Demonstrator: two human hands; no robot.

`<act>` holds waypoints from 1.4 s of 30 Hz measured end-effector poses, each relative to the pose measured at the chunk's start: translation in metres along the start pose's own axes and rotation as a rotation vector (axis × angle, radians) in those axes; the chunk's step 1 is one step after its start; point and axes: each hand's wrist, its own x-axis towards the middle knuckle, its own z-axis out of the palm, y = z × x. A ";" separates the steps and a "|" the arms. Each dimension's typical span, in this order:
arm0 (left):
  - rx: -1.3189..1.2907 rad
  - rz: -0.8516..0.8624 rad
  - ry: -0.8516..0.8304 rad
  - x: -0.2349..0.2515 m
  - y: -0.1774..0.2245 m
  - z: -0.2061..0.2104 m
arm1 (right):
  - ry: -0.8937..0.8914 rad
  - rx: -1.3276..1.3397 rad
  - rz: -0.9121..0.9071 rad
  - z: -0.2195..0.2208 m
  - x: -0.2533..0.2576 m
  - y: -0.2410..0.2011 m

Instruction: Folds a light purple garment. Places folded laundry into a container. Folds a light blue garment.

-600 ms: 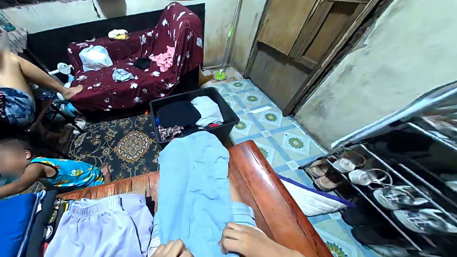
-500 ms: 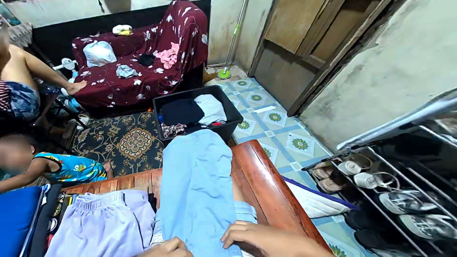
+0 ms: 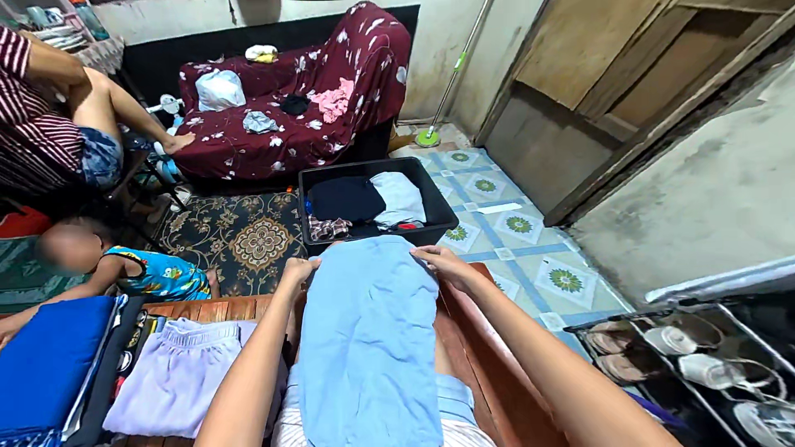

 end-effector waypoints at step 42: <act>-0.259 0.629 -0.089 -0.091 0.056 -0.086 | -0.397 -0.206 -0.412 -0.037 -0.028 -0.093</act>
